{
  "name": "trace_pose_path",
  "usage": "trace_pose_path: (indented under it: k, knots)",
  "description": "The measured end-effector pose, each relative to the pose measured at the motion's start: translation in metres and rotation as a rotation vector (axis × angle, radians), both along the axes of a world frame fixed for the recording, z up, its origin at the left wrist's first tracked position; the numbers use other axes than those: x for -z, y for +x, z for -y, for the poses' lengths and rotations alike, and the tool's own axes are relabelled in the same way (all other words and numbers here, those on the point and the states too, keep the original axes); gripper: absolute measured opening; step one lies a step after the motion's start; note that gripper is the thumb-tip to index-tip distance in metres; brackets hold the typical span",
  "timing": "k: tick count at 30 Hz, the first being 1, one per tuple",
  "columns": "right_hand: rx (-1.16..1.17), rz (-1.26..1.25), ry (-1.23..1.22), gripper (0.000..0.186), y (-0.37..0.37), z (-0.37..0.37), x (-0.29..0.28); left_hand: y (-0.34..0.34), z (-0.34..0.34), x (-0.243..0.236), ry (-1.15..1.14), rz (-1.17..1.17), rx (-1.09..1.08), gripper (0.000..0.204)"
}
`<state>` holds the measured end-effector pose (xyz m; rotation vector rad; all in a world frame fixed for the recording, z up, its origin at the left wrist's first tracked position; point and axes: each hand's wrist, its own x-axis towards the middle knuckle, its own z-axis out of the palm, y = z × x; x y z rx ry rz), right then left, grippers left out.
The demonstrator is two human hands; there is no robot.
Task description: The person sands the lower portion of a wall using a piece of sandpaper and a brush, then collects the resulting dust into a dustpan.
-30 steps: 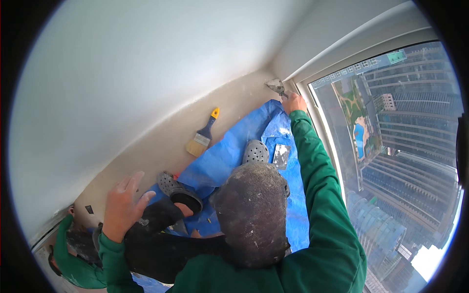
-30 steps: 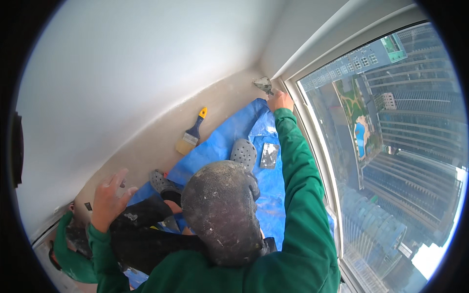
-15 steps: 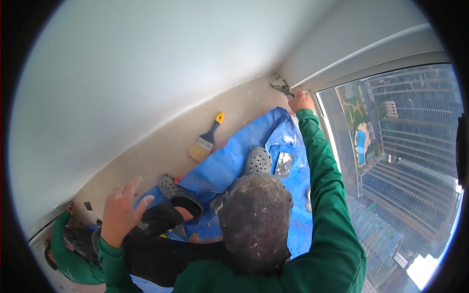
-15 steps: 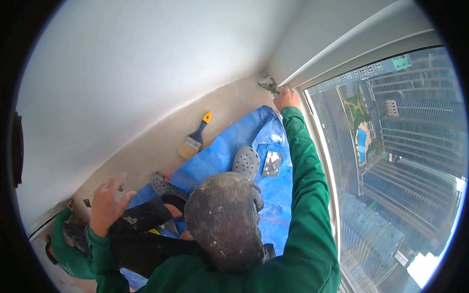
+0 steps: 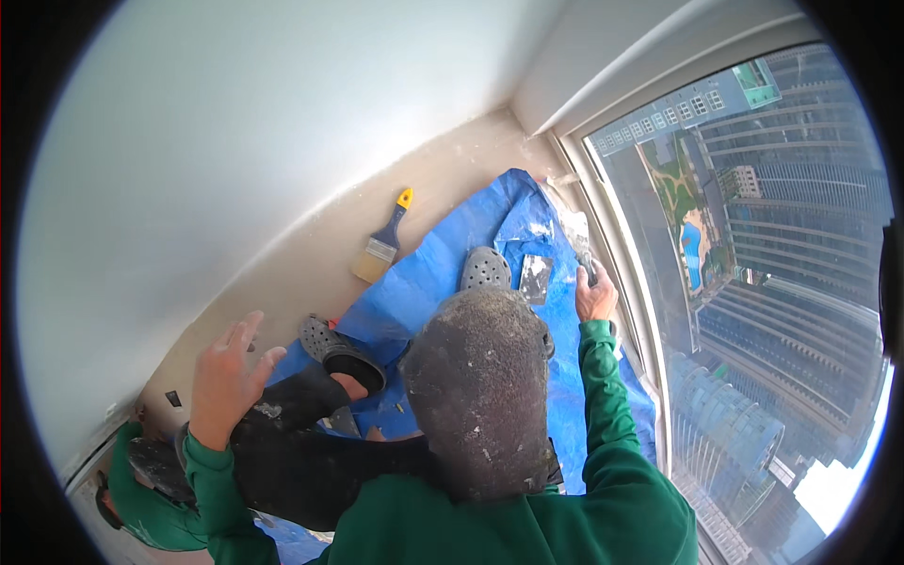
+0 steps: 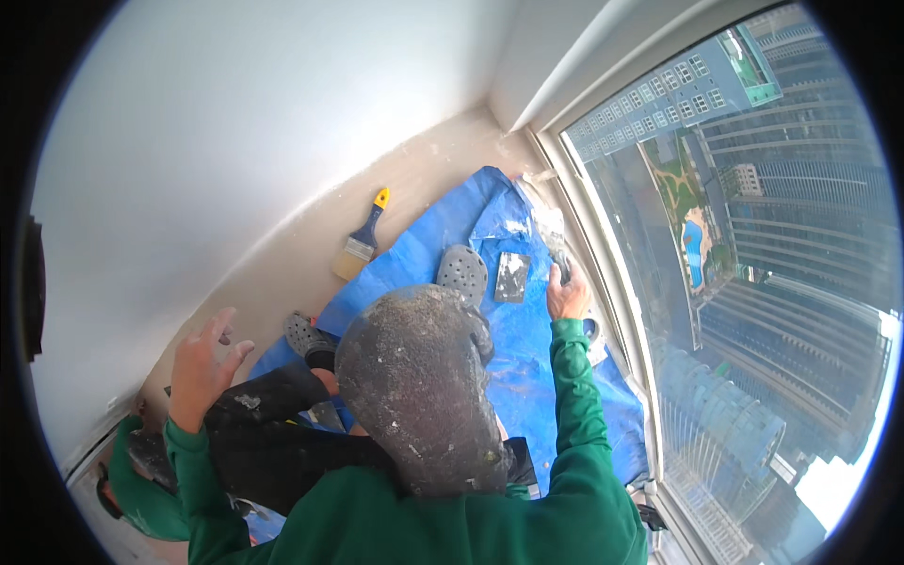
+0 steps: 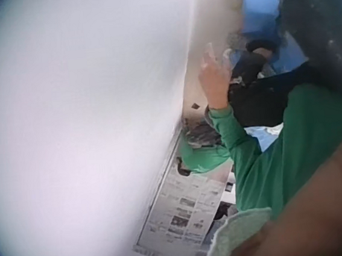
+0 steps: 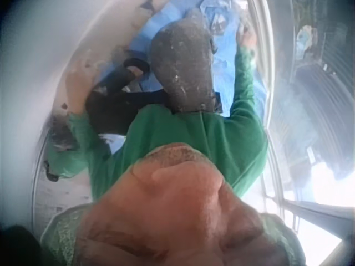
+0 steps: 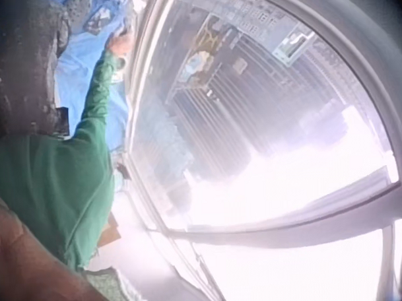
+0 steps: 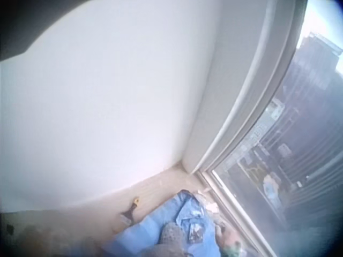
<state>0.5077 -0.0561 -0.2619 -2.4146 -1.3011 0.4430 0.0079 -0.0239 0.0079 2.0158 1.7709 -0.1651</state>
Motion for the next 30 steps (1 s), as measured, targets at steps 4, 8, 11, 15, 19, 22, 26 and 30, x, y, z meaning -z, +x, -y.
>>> trace_pose_path:
  k: [4,8,11,15,19,22,26,30]
  knots:
    - [0.303,-0.021,-0.043,0.034,-0.003,0.104,0.042,0.002,0.007,0.0,0.017,0.04,0.022,0.05]
    - [0.244,0.304,-0.015,0.033,-0.015,0.126,0.07,0.0,0.009,-0.002,0.018,0.053,0.016,0.05]
    - [0.075,0.233,0.119,0.031,-0.035,0.088,0.071,-0.005,0.01,-0.001,0.039,0.008,-0.019,0.05]
    - [-0.187,-0.455,0.093,0.024,-0.109,-0.029,0.064,-0.005,0.011,-0.001,0.067,0.029,-0.022,0.048]
    - [-0.512,-0.437,-0.313,0.04,-0.216,-0.15,0.082,0.005,0.008,-0.005,0.058,0.023,0.005,0.047]
    - [-0.458,-0.383,-0.446,0.051,-0.266,-0.182,0.103,0.011,0.001,-0.009,0.058,0.033,0.005,0.048]
    - [-0.334,-0.478,-0.438,0.049,-0.287,-0.177,0.114,0.011,-0.007,-0.006,0.05,0.015,0.016,0.049]
    - [-0.179,-0.783,-0.215,0.039,-0.261,-0.164,0.078,0.007,-0.006,-0.003,0.078,0.004,0.036,0.049]
